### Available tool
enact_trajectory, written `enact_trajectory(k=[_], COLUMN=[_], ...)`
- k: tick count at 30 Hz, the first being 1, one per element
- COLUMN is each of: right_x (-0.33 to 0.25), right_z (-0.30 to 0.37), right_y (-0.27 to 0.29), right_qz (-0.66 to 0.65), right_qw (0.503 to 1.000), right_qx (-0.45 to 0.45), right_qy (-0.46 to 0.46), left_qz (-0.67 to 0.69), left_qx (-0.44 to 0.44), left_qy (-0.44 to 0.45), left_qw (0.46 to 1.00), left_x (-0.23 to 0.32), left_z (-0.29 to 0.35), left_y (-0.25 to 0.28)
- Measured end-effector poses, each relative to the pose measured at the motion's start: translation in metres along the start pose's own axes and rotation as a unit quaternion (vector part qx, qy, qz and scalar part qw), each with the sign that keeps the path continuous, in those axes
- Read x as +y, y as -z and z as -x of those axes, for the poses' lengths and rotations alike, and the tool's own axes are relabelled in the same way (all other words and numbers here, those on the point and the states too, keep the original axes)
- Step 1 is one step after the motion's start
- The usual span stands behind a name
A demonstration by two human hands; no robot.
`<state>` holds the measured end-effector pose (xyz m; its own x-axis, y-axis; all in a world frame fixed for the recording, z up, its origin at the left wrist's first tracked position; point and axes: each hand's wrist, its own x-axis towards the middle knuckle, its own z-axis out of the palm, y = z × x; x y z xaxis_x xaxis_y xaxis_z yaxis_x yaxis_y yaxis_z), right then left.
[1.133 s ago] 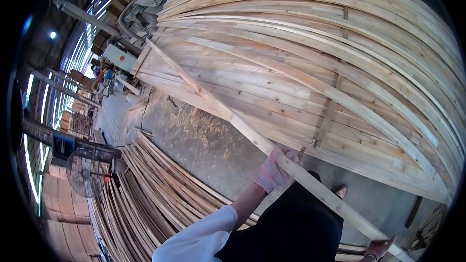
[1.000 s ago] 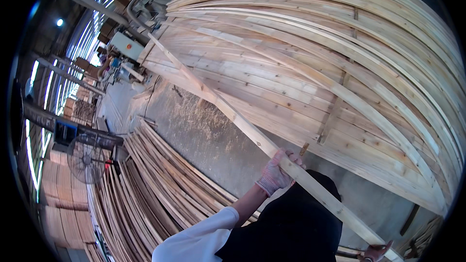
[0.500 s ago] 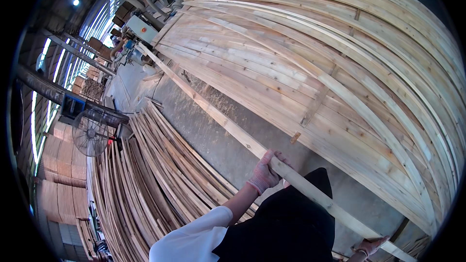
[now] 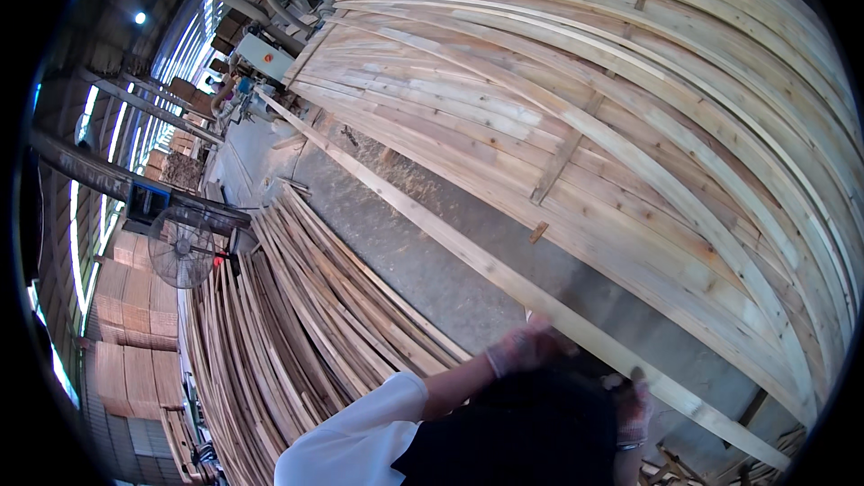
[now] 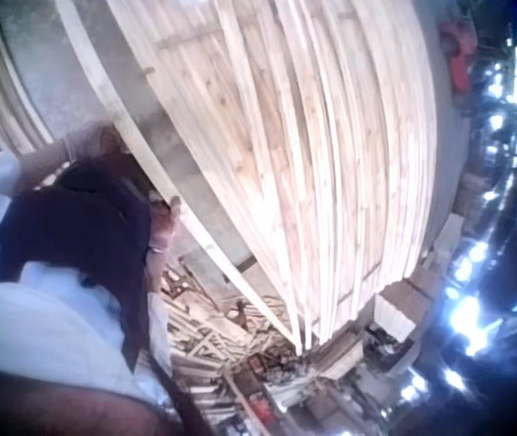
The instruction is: The person moves long wooden boards by hand from a large stack, turning them over and placing them into different piles within a warehouse.
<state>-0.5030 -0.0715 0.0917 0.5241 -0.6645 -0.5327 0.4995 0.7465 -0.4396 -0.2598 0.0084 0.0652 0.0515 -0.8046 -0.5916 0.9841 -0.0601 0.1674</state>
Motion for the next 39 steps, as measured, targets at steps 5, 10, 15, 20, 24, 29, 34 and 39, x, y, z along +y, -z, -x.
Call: enact_trajectory(k=[5, 10, 15, 20, 24, 29, 34, 39], right_x=[0.003, -0.008, -0.103, -0.144, -0.142, -0.120, -0.143, -0.186], right_z=[-0.021, -0.016, 0.064, 0.104, 0.083, 0.087, 0.113, 0.113], right_y=[0.043, 0.172, 0.222, 0.228, 0.150, 0.170, 0.180, 0.152], right_qz=[0.363, 0.008, -0.083, -0.249, -0.259, -0.228, -0.195, -0.187], right_qw=[0.925, 0.997, 0.961, 0.871, 0.805, 0.864, 0.852, 0.841], right_qx=[-0.091, 0.043, -0.037, 0.106, 0.345, 0.119, 0.090, 0.108], right_qy=[-0.070, 0.065, 0.260, 0.410, 0.408, 0.433, 0.478, 0.495], left_qz=[0.022, 0.073, 0.106, 0.073, 0.070, 0.160, 0.115, 0.065], left_qx=[0.095, 0.214, 0.246, 0.211, 0.159, -0.090, 0.018, 0.052], left_qy=[-0.008, -0.106, -0.229, -0.250, -0.167, -0.087, -0.081, -0.222], left_qw=[0.995, 0.968, 0.936, 0.942, 0.971, 0.979, 0.990, 0.971], left_x=[-0.018, 0.040, 0.108, 0.143, 0.100, 0.041, 0.100, 0.216], left_z=[-0.009, -0.010, 0.008, 0.006, 0.004, 0.007, 0.029, 0.036], left_y=[-0.015, -0.001, 0.046, 0.047, 0.038, 0.001, -0.030, -0.012])
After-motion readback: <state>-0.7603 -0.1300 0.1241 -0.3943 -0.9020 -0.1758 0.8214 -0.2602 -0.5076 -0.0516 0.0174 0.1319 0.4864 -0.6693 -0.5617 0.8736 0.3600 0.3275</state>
